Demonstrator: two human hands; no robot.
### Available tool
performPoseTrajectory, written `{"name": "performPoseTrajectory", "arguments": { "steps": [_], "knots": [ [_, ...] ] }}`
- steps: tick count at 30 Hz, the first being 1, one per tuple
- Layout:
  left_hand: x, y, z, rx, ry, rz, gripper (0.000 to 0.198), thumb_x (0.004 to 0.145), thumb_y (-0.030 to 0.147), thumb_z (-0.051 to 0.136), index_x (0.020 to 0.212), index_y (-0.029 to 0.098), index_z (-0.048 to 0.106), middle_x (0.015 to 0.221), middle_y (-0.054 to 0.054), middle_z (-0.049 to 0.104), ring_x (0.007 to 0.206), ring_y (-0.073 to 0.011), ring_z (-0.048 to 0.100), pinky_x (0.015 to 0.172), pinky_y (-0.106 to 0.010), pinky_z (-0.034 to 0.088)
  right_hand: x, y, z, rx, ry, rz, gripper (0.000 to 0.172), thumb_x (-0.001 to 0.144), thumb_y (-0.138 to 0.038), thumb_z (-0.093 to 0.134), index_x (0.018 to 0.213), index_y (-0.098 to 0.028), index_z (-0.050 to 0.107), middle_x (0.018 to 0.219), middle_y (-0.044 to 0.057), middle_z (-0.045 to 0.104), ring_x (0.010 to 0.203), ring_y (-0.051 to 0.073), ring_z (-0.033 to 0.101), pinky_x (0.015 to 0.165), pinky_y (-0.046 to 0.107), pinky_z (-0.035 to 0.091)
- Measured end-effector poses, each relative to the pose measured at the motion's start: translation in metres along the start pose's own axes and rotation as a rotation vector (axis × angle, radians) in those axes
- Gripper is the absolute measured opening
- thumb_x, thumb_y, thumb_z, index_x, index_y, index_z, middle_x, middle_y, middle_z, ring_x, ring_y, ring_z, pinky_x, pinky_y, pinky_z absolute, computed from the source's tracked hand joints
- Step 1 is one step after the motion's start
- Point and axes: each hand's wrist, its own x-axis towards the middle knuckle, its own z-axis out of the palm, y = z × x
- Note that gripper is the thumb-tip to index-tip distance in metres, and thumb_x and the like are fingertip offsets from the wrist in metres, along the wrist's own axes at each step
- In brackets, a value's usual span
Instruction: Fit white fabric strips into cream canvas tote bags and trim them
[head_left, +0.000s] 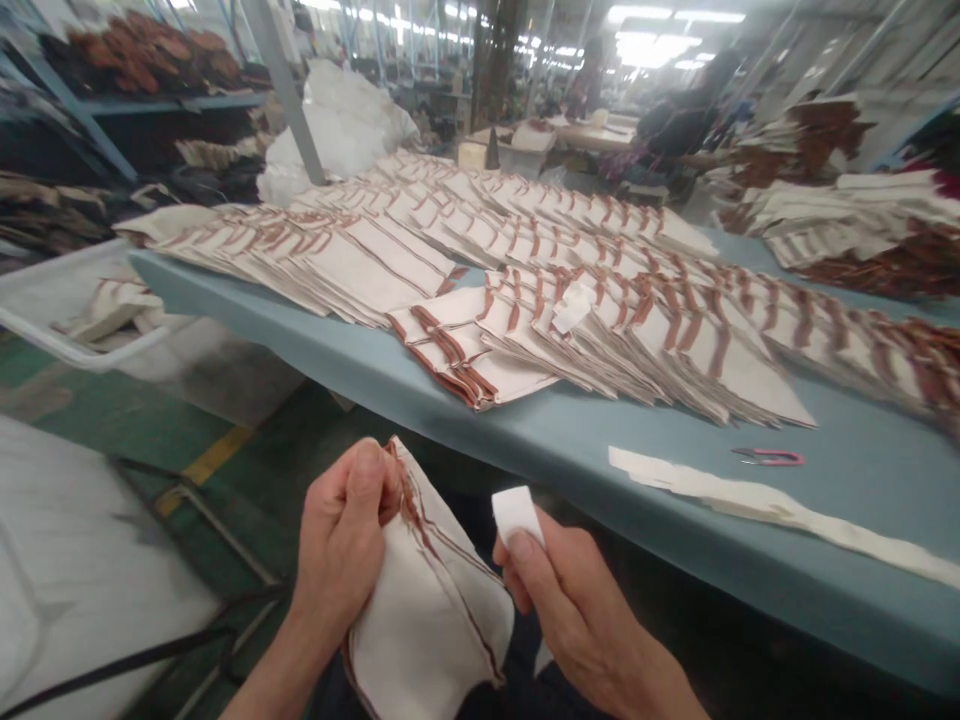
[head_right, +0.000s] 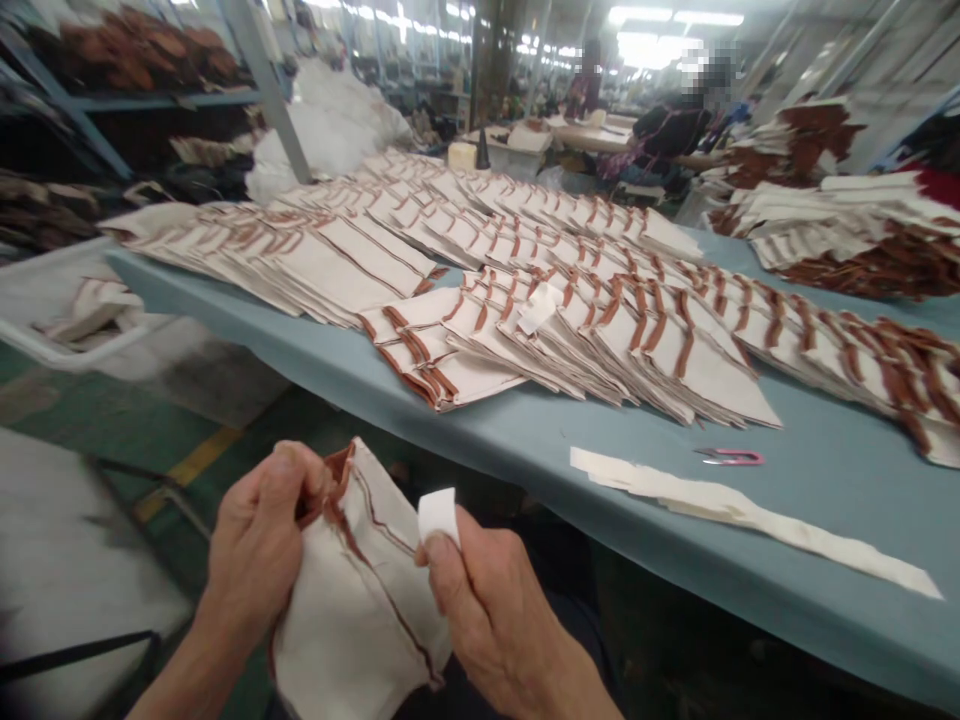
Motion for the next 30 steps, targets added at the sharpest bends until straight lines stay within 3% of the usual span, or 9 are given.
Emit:
{"name": "performPoseTrajectory", "arguments": {
  "steps": [2, 4, 6, 9, 12, 17, 23, 30],
  "knots": [
    [0.005, 0.002, 0.000, -0.092, 0.084, -0.079, 0.061, 0.100, 0.067, 0.047, 0.058, 0.022, 0.044, 0.055, 0.005, 0.039, 0.052, -0.0122, 0.037, 0.052, -0.024, 0.036, 0.003, 0.005, 0.008, 0.000, 0.044, -0.059, 0.040, 0.110, -0.040, 0.039, 0.081, -0.024, 0.060, 0.069, 0.000, 0.060, 0.063, 0.016, 0.057, 0.064, 0.029, 0.042],
    [0.000, -0.007, 0.003, -0.156, 0.076, -0.193, 0.066, 0.095, 0.076, 0.047, 0.058, 0.021, 0.046, 0.054, 0.005, 0.040, 0.051, -0.0122, 0.035, 0.051, -0.024, 0.036, 0.005, 0.010, 0.019, 0.040, 0.076, -0.090, 0.040, 0.109, -0.041, 0.041, 0.079, -0.022, 0.061, 0.075, 0.002, 0.065, 0.069, 0.017, 0.061, 0.067, 0.029, 0.043],
    [-0.013, -0.026, 0.005, -0.204, 0.019, -0.323, 0.070, 0.090, 0.084, 0.046, 0.057, 0.022, 0.045, 0.052, 0.005, 0.041, 0.049, -0.0122, 0.035, 0.049, -0.025, 0.035, 0.006, 0.018, 0.034, 0.112, 0.078, -0.032, 0.043, 0.109, -0.045, 0.042, 0.079, -0.021, 0.062, 0.072, 0.002, 0.064, 0.066, 0.017, 0.060, 0.065, 0.028, 0.043],
    [-0.038, -0.060, 0.004, -0.207, -0.087, -0.455, 0.072, 0.090, 0.086, 0.039, 0.059, 0.021, 0.045, 0.053, 0.003, 0.045, 0.050, -0.0133, 0.040, 0.050, -0.026, 0.035, 0.004, 0.036, 0.064, 0.258, -0.002, 0.147, 0.049, 0.108, -0.055, 0.039, 0.089, -0.019, 0.067, 0.059, -0.003, 0.054, 0.053, 0.014, 0.050, 0.057, 0.027, 0.039],
    [-0.057, -0.079, -0.008, -0.116, -0.196, -0.457, 0.071, 0.095, 0.082, 0.032, 0.062, 0.021, 0.047, 0.056, 0.002, 0.046, 0.053, -0.0140, 0.040, 0.052, -0.026, 0.034, 0.000, 0.055, 0.094, 0.316, -0.060, 0.234, 0.052, 0.106, -0.059, 0.041, 0.095, -0.017, 0.070, 0.059, -0.003, 0.053, 0.055, 0.015, 0.049, 0.057, 0.027, 0.038],
    [-0.066, -0.079, -0.033, -0.067, -0.324, -0.457, 0.051, 0.090, 0.064, 0.054, 0.065, 0.019, 0.052, 0.060, 0.002, 0.047, 0.059, -0.0146, 0.043, 0.056, -0.025, 0.035, -0.002, 0.065, 0.123, 0.267, -0.091, 0.224, 0.021, 0.091, -0.038, 0.064, 0.092, -0.018, 0.069, 0.078, 0.002, 0.068, 0.072, 0.019, 0.063, 0.066, 0.028, 0.047],
    [-0.071, -0.078, -0.050, -0.005, -0.429, -0.456, 0.021, 0.079, 0.037, 0.064, 0.074, 0.017, 0.062, 0.065, 0.002, 0.054, 0.062, -0.0145, 0.046, 0.058, -0.023, 0.037, 0.000, 0.058, 0.129, 0.237, -0.153, 0.206, 0.009, 0.085, -0.027, 0.066, 0.088, -0.019, 0.068, 0.077, 0.001, 0.070, 0.074, 0.020, 0.066, 0.065, 0.026, 0.048],
    [-0.073, -0.081, -0.056, 0.148, -0.526, -0.363, 0.010, 0.080, 0.022, 0.057, 0.078, 0.017, 0.065, 0.063, 0.005, 0.054, 0.060, -0.0135, 0.048, 0.058, -0.022, 0.036, -0.001, 0.055, 0.127, 0.238, -0.173, 0.214, 0.013, 0.087, -0.030, 0.065, 0.089, -0.018, 0.067, 0.078, 0.001, 0.069, 0.070, 0.018, 0.062, 0.065, 0.027, 0.045]
  ]
}}
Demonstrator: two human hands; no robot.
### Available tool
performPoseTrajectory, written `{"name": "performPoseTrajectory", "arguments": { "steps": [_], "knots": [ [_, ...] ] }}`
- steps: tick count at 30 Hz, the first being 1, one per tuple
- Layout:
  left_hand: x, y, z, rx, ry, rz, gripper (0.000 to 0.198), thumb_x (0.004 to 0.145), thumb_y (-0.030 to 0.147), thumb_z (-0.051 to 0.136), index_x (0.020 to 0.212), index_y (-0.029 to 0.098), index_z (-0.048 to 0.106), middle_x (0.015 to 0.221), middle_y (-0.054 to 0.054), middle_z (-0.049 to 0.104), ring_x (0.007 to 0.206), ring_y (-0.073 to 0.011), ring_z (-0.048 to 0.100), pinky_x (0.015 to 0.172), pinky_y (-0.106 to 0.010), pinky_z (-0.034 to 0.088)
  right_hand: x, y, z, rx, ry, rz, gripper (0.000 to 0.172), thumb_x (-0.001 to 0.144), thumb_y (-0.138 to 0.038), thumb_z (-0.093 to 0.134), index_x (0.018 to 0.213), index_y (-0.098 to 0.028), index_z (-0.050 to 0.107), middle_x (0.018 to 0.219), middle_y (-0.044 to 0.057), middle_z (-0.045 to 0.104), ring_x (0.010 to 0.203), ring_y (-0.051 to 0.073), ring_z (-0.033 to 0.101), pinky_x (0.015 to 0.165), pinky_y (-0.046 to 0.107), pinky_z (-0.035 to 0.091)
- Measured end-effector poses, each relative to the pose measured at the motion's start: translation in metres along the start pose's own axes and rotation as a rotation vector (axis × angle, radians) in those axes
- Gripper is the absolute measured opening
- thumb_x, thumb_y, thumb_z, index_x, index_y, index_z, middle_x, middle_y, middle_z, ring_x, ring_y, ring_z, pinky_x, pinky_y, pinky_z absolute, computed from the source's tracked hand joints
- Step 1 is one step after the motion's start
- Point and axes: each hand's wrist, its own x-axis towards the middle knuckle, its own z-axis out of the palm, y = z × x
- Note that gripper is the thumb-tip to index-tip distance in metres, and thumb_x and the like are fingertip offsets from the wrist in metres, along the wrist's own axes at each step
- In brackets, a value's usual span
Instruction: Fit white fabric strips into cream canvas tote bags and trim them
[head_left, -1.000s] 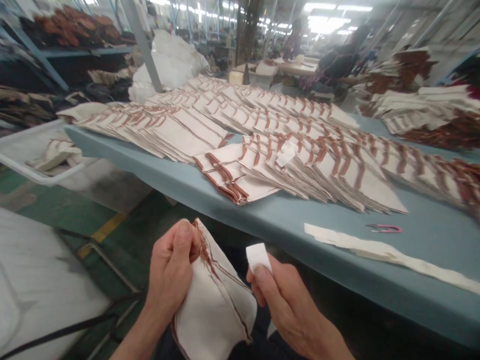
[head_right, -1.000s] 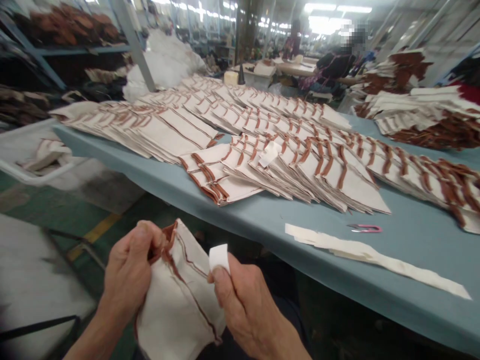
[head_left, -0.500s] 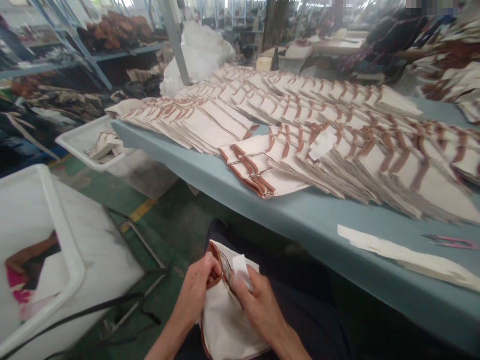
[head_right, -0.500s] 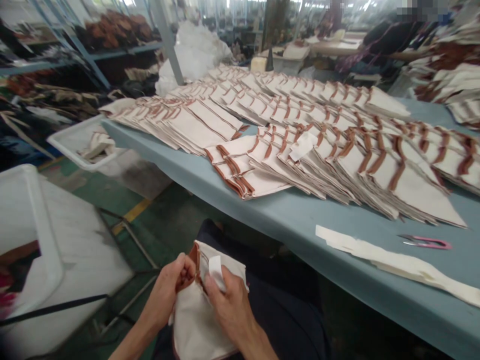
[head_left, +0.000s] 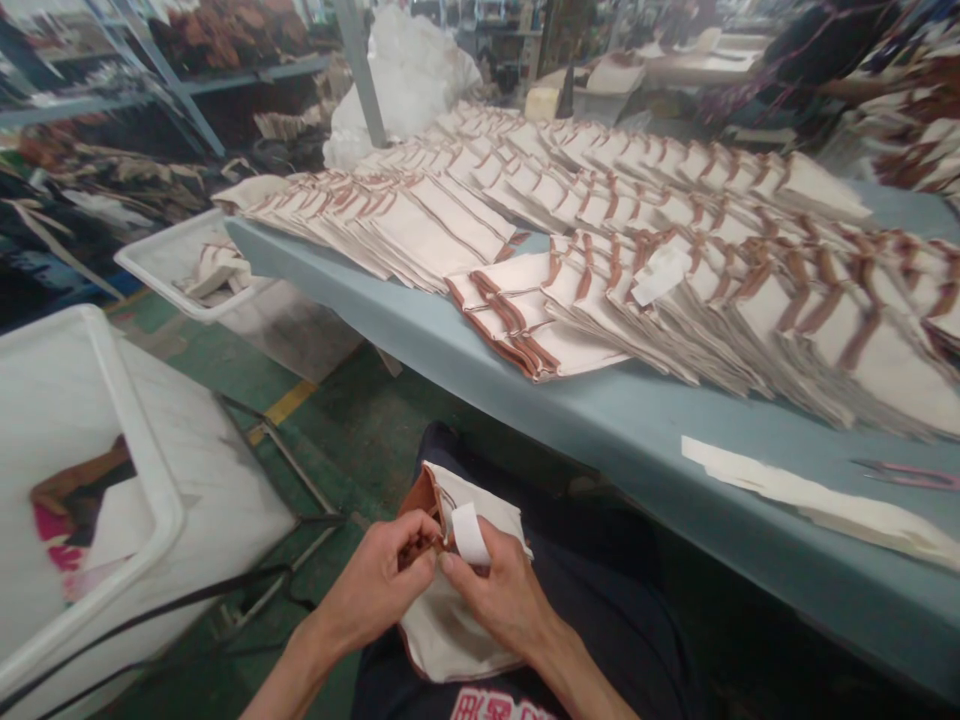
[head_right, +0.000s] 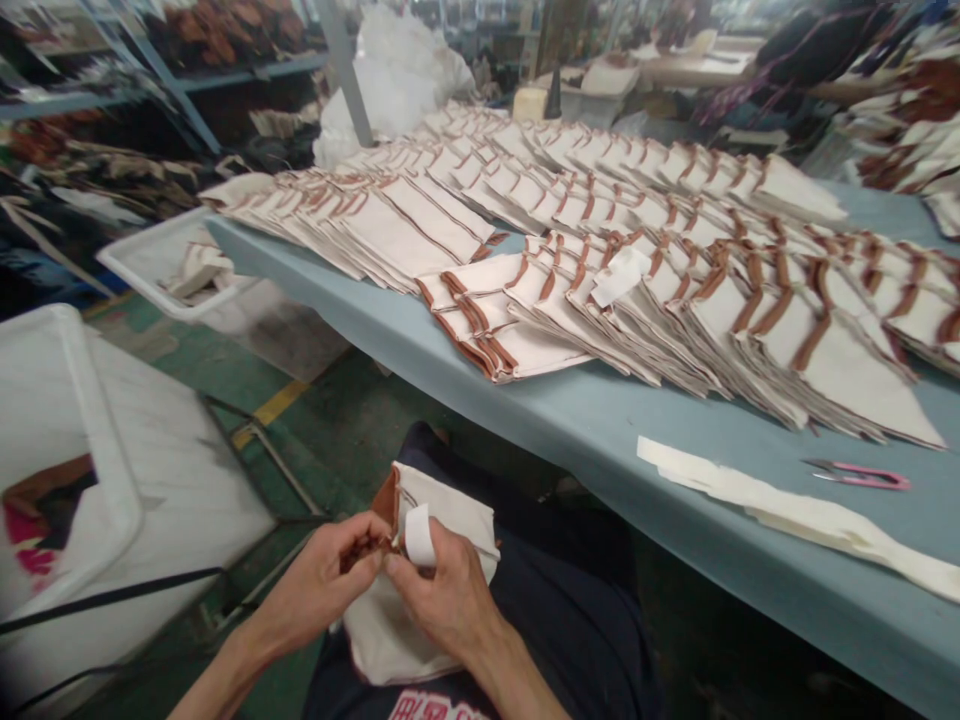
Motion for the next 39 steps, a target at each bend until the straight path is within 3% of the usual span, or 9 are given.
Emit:
{"name": "performPoseTrajectory", "arguments": {
  "steps": [4, 8, 12, 18, 29, 39],
  "knots": [
    [0.002, 0.013, -0.004, 0.047, -0.058, 0.053, 0.017, 0.085, 0.021, 0.056, 0.081, 0.016, 0.072, 0.065, 0.002, 0.062, 0.060, -0.0135, 0.051, 0.056, -0.022, 0.038, -0.002, -0.007, -0.007, 0.016, 0.011, 0.005, 0.015, 0.087, -0.033, 0.064, 0.088, -0.018, 0.065, 0.076, 0.000, 0.066, 0.069, 0.017, 0.060, 0.063, 0.027, 0.044],
    [0.003, 0.041, -0.009, 0.139, -0.098, 0.172, 0.023, 0.085, 0.018, 0.053, 0.084, 0.016, 0.077, 0.072, -0.001, 0.072, 0.063, -0.0142, 0.059, 0.059, -0.021, 0.042, -0.006, -0.022, -0.022, 0.065, 0.014, -0.045, 0.020, 0.090, -0.037, 0.062, 0.088, -0.017, 0.063, 0.078, 0.001, 0.063, 0.069, 0.016, 0.057, 0.062, 0.026, 0.043],
    [0.006, 0.071, -0.010, 0.194, -0.097, 0.281, 0.026, 0.085, 0.015, 0.051, 0.083, 0.015, 0.077, 0.071, 0.000, 0.072, 0.060, -0.0114, 0.058, 0.055, -0.018, 0.040, -0.011, -0.039, -0.039, 0.049, 0.042, -0.123, 0.024, 0.092, -0.040, 0.062, 0.087, -0.017, 0.063, 0.076, 0.001, 0.061, 0.068, 0.015, 0.053, 0.061, 0.025, 0.043],
    [0.016, 0.099, -0.006, 0.083, -0.188, 0.269, 0.024, 0.085, 0.014, 0.051, 0.081, 0.014, 0.075, 0.069, 0.003, 0.067, 0.056, -0.0073, 0.049, 0.051, -0.015, 0.036, -0.015, -0.055, -0.062, 0.084, 0.096, -0.194, 0.024, 0.093, -0.039, 0.064, 0.086, -0.017, 0.064, 0.074, 0.000, 0.059, 0.066, 0.013, 0.050, 0.056, 0.022, 0.041],
    [0.032, 0.123, -0.002, -0.194, -0.434, 0.157, 0.013, 0.086, 0.015, 0.057, 0.089, 0.015, 0.070, 0.073, 0.004, 0.067, 0.060, -0.0069, 0.051, 0.053, -0.014, 0.038, -0.016, -0.075, -0.097, 0.056, 0.119, -0.189, 0.028, 0.092, -0.043, 0.062, 0.080, -0.018, 0.061, 0.068, -0.003, 0.053, 0.059, 0.011, 0.044, 0.051, 0.022, 0.035],
    [0.035, 0.119, 0.005, -0.029, -0.308, 0.192, 0.011, 0.087, 0.017, 0.059, 0.084, 0.015, 0.069, 0.070, 0.005, 0.064, 0.059, -0.0069, 0.050, 0.051, -0.015, 0.037, -0.022, -0.070, -0.089, -0.150, 0.242, -0.268, 0.017, 0.093, -0.029, 0.060, 0.084, -0.016, 0.065, 0.074, 0.000, 0.062, 0.064, 0.013, 0.053, 0.059, 0.024, 0.040]
  ]
}}
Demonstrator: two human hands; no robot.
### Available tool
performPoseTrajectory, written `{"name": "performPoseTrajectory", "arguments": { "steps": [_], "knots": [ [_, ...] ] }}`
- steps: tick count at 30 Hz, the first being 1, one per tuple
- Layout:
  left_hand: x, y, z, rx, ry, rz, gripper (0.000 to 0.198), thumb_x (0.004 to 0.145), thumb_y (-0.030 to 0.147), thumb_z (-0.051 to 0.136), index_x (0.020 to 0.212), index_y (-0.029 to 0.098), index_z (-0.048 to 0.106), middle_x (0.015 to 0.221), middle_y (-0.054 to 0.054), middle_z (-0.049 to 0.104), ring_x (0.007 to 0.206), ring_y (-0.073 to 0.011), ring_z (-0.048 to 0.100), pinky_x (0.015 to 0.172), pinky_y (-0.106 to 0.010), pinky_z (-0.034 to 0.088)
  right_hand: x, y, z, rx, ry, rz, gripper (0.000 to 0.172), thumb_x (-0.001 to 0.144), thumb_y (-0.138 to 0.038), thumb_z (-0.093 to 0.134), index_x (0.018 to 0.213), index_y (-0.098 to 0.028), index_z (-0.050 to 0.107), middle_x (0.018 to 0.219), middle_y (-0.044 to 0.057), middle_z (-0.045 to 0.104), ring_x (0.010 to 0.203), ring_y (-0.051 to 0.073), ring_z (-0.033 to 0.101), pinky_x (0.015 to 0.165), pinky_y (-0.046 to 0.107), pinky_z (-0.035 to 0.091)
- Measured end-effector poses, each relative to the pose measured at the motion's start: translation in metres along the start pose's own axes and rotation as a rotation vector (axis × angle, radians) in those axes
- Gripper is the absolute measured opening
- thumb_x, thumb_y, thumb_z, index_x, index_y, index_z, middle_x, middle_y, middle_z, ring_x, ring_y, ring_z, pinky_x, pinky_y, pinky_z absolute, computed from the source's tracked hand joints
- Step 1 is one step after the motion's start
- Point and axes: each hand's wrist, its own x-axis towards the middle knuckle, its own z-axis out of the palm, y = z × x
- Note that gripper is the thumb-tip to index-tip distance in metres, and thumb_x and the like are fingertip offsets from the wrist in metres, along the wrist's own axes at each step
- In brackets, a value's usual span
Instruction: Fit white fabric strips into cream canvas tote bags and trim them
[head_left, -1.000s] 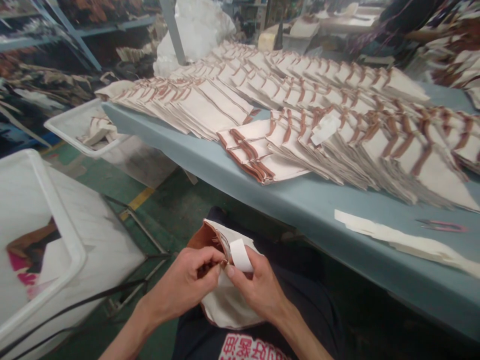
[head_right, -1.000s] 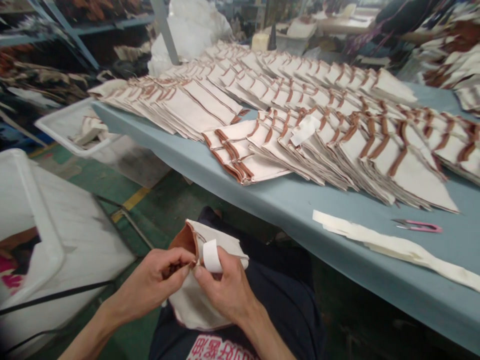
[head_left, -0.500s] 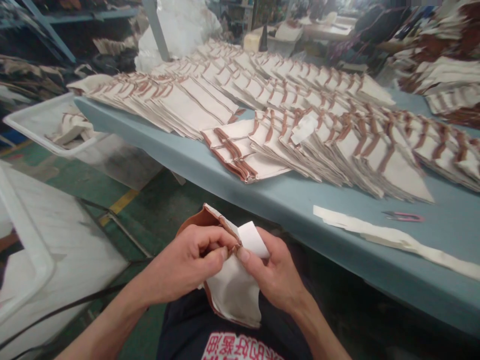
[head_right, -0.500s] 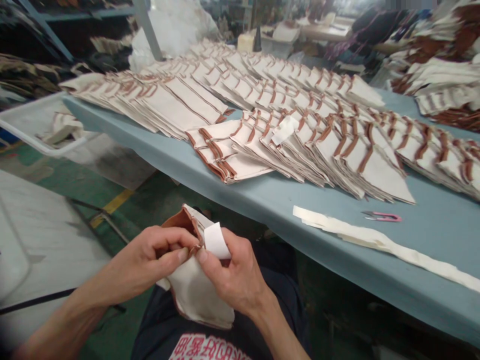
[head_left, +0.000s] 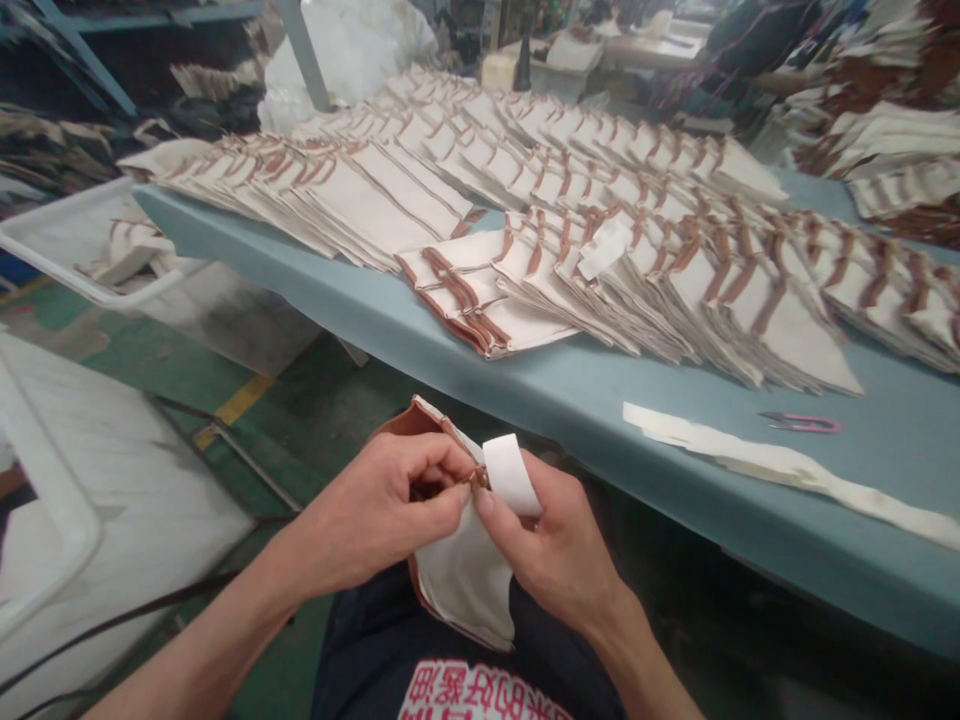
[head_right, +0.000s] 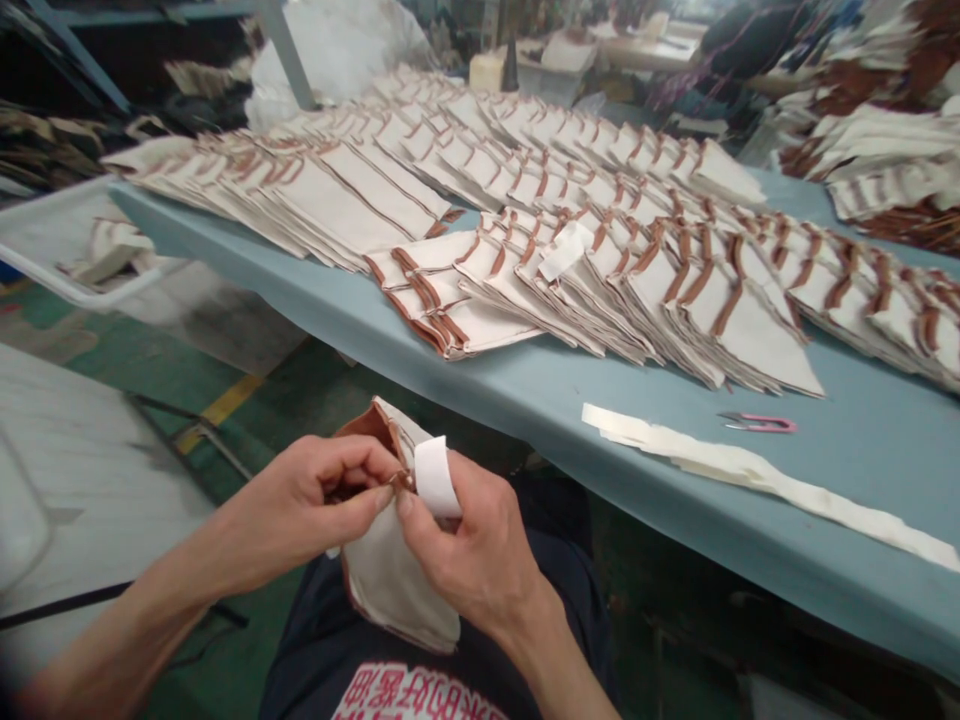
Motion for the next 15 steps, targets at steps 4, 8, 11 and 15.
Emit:
{"name": "performPoseTrajectory", "arguments": {
  "steps": [4, 8, 11, 15],
  "knots": [
    [-0.0022, 0.0016, 0.0028, 0.190, 0.048, 0.051, 0.016, 0.087, 0.016, 0.055, 0.083, 0.017, 0.070, 0.069, 0.005, 0.066, 0.060, -0.0090, 0.054, 0.053, -0.018, 0.038, -0.0017, 0.0051, 0.0047, -0.068, 0.074, -0.093, 0.013, 0.091, -0.023, 0.060, 0.081, -0.016, 0.064, 0.073, 0.000, 0.061, 0.063, 0.013, 0.054, 0.059, 0.024, 0.040],
    [-0.0059, 0.0036, 0.0059, 0.423, 0.165, 0.160, 0.017, 0.084, 0.013, 0.056, 0.084, 0.018, 0.073, 0.070, 0.003, 0.070, 0.064, -0.0112, 0.060, 0.060, -0.021, 0.043, -0.0019, 0.0094, 0.0074, -0.013, 0.069, -0.078, 0.014, 0.089, -0.023, 0.060, 0.076, -0.017, 0.060, 0.066, -0.003, 0.056, 0.058, 0.011, 0.051, 0.055, 0.023, 0.038],
    [-0.0075, 0.0031, 0.0075, 0.503, 0.219, 0.272, 0.016, 0.082, 0.012, 0.057, 0.085, 0.016, 0.073, 0.072, 0.001, 0.072, 0.066, -0.0114, 0.064, 0.061, -0.020, 0.044, -0.0021, 0.0101, 0.0076, 0.086, 0.031, -0.029, 0.014, 0.089, -0.025, 0.060, 0.077, -0.017, 0.061, 0.065, -0.004, 0.056, 0.055, 0.010, 0.048, 0.052, 0.021, 0.037],
    [-0.0078, 0.0007, 0.0104, 0.588, 0.291, 0.349, 0.014, 0.084, 0.010, 0.057, 0.083, 0.015, 0.071, 0.072, -0.001, 0.074, 0.061, -0.0115, 0.067, 0.053, -0.019, 0.042, -0.0025, 0.0101, 0.0083, 0.123, 0.039, 0.015, 0.016, 0.088, -0.027, 0.062, 0.076, -0.017, 0.061, 0.065, -0.004, 0.057, 0.055, 0.009, 0.047, 0.051, 0.021, 0.037]
  ]
}}
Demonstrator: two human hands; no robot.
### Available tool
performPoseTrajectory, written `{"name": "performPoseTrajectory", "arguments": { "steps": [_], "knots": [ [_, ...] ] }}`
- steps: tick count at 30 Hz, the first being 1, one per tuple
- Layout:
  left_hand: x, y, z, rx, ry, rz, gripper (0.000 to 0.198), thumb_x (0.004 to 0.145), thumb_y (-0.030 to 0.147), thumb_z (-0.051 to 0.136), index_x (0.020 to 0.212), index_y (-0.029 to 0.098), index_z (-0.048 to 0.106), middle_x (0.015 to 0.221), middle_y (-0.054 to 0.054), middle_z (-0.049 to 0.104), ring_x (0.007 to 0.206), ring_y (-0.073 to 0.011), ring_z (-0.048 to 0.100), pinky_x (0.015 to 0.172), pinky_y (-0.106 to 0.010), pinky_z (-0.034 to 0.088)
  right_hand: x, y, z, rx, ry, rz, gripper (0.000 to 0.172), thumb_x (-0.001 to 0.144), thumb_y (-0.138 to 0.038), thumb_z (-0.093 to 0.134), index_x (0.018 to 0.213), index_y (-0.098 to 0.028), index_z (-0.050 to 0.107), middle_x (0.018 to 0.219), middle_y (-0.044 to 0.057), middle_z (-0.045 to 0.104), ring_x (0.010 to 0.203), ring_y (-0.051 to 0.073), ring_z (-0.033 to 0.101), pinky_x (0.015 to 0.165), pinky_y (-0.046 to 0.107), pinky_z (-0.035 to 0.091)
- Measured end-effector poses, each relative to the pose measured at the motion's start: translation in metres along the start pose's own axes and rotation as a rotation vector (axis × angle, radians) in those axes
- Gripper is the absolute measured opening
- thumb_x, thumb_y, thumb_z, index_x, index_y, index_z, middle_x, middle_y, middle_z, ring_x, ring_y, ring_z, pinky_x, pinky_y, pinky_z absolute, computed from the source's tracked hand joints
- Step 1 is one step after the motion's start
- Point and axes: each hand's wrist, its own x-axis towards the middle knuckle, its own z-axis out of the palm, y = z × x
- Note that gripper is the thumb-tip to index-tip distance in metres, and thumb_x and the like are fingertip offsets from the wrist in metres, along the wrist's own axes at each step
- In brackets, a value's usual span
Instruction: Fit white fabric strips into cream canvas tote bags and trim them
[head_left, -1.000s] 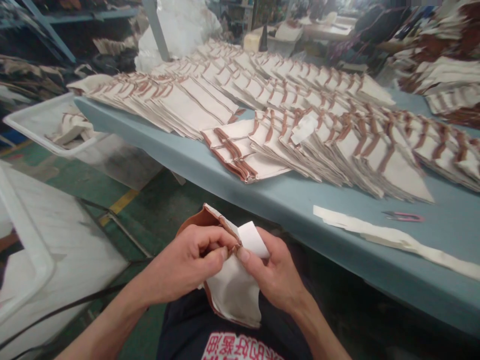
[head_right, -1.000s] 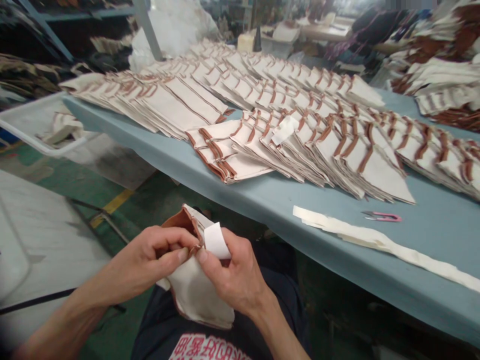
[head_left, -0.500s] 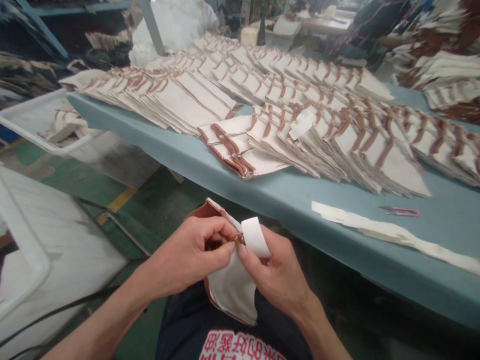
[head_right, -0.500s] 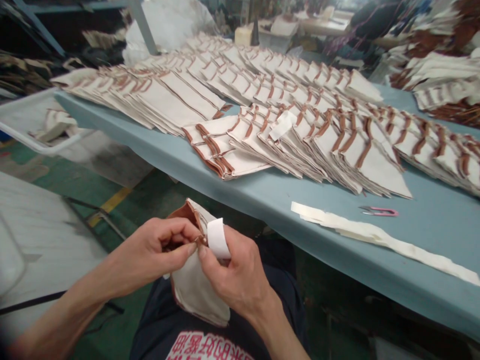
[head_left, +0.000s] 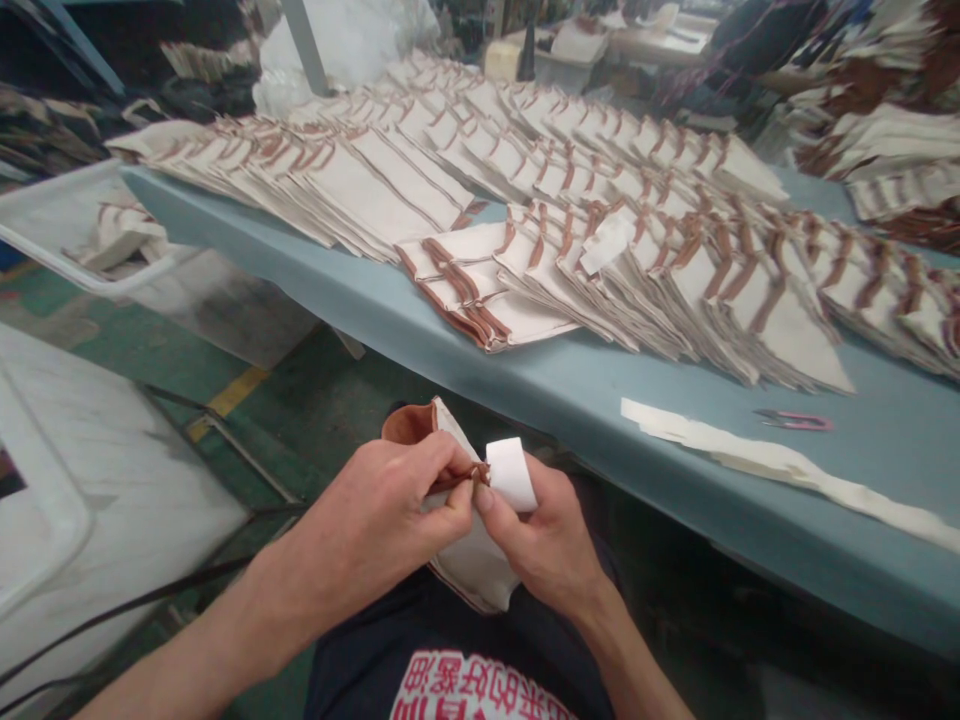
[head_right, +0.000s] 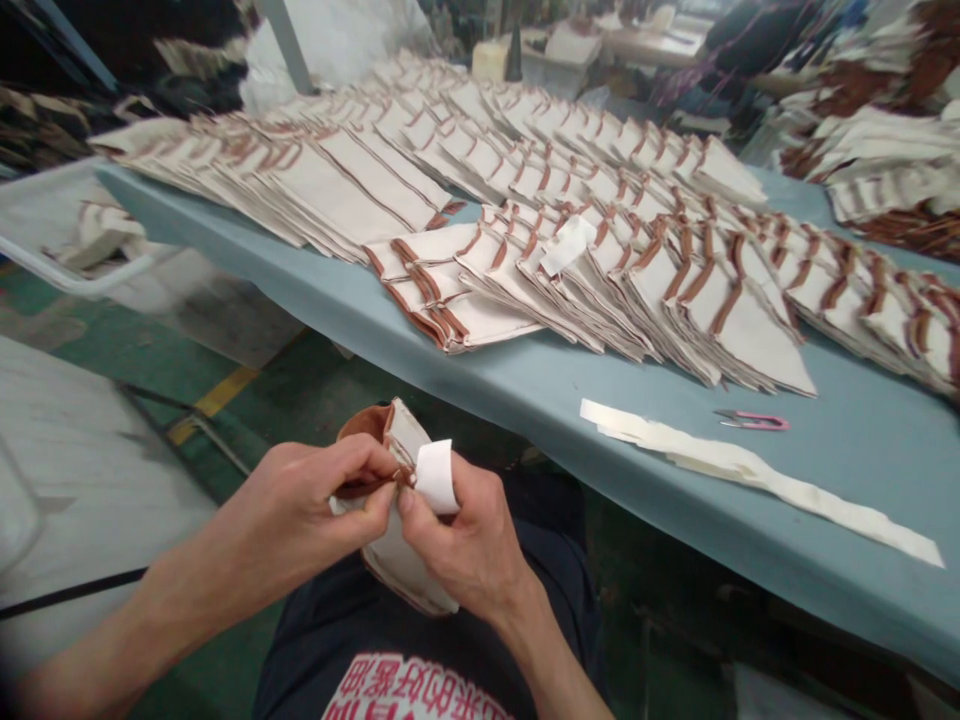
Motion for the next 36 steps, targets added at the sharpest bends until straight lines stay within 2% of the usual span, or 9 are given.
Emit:
{"name": "performPoseTrajectory", "arguments": {
  "steps": [8, 15, 19, 22, 24, 27, 29, 32, 36],
  "knots": [
    [-0.004, -0.006, 0.009, 0.254, -0.055, 0.055, 0.016, 0.088, 0.009, 0.056, 0.090, 0.014, 0.071, 0.076, -0.005, 0.078, 0.059, -0.0182, 0.072, 0.055, -0.026, 0.048, -0.001, 0.000, 0.000, -0.013, -0.001, 0.056, 0.017, 0.087, -0.030, 0.062, 0.076, -0.017, 0.062, 0.064, -0.003, 0.057, 0.055, 0.010, 0.047, 0.052, 0.022, 0.039],
    [0.001, -0.003, 0.010, 0.521, -0.339, 0.015, 0.021, 0.097, 0.011, 0.048, 0.093, 0.014, 0.069, 0.087, -0.010, 0.081, 0.073, -0.0249, 0.078, 0.058, -0.029, 0.049, -0.002, 0.004, 0.004, -0.091, -0.017, 0.084, 0.016, 0.086, -0.029, 0.059, 0.076, -0.017, 0.062, 0.065, -0.002, 0.059, 0.056, 0.012, 0.050, 0.053, 0.023, 0.039],
    [0.001, -0.008, 0.014, 0.566, -0.363, 0.053, 0.024, 0.095, 0.006, 0.047, 0.086, 0.014, 0.068, 0.078, -0.010, 0.077, 0.068, -0.0233, 0.074, 0.054, -0.027, 0.043, -0.004, 0.007, 0.006, -0.105, -0.033, 0.089, 0.015, 0.086, -0.028, 0.059, 0.077, -0.017, 0.062, 0.067, -0.001, 0.061, 0.058, 0.012, 0.051, 0.055, 0.023, 0.039],
    [0.000, -0.016, 0.017, 0.399, -0.261, 0.026, 0.023, 0.090, 0.005, 0.047, 0.082, 0.013, 0.067, 0.071, -0.007, 0.072, 0.064, -0.0191, 0.068, 0.054, -0.025, 0.039, -0.005, 0.007, 0.005, -0.113, -0.030, 0.089, 0.015, 0.086, -0.028, 0.060, 0.077, -0.017, 0.062, 0.067, -0.001, 0.061, 0.059, 0.012, 0.051, 0.055, 0.023, 0.039],
    [-0.001, -0.020, 0.017, 0.112, -0.206, -0.086, 0.020, 0.087, 0.009, 0.049, 0.078, 0.014, 0.065, 0.067, -0.003, 0.067, 0.059, -0.0143, 0.061, 0.053, -0.023, 0.037, -0.006, 0.009, 0.003, -0.078, -0.049, 0.110, 0.016, 0.086, -0.030, 0.062, 0.077, -0.017, 0.062, 0.066, -0.002, 0.058, 0.058, 0.012, 0.048, 0.054, 0.023, 0.038],
    [0.000, -0.021, 0.014, -0.400, -0.246, -0.341, 0.014, 0.083, 0.022, 0.054, 0.076, 0.015, 0.064, 0.060, 0.003, 0.057, 0.051, -0.0091, 0.046, 0.048, -0.019, 0.031, -0.007, 0.014, 0.000, 0.086, -0.105, 0.150, 0.026, 0.087, -0.041, 0.065, 0.078, -0.017, 0.063, 0.065, -0.003, 0.054, 0.056, 0.011, 0.043, 0.051, 0.022, 0.036],
    [0.000, -0.019, 0.012, -0.617, -0.299, -0.460, 0.017, 0.081, 0.030, 0.058, 0.078, 0.014, 0.064, 0.060, 0.005, 0.053, 0.051, -0.0081, 0.041, 0.047, -0.018, 0.029, -0.009, 0.019, -0.003, 0.225, -0.149, 0.178, 0.036, 0.087, -0.052, 0.067, 0.080, -0.017, 0.063, 0.066, -0.002, 0.053, 0.056, 0.010, 0.040, 0.049, 0.022, 0.035],
    [-0.001, -0.015, 0.010, -0.722, -0.333, -0.509, 0.021, 0.078, 0.035, 0.063, 0.078, 0.013, 0.064, 0.062, 0.005, 0.052, 0.053, -0.0078, 0.040, 0.048, -0.017, 0.030, -0.011, 0.021, -0.006, 0.329, -0.181, 0.208, 0.046, 0.086, -0.062, 0.068, 0.082, -0.017, 0.061, 0.067, -0.002, 0.051, 0.057, 0.010, 0.038, 0.049, 0.021, 0.034],
    [-0.004, -0.009, 0.008, -0.721, -0.346, -0.503, 0.021, 0.079, 0.033, 0.063, 0.081, 0.013, 0.065, 0.064, 0.003, 0.055, 0.055, -0.0085, 0.043, 0.049, -0.017, 0.033, -0.011, 0.013, -0.006, 0.308, -0.174, 0.186, 0.044, 0.085, -0.060, 0.069, 0.079, -0.018, 0.059, 0.066, -0.003, 0.049, 0.058, 0.010, 0.037, 0.050, 0.021, 0.034]
  ]
}}
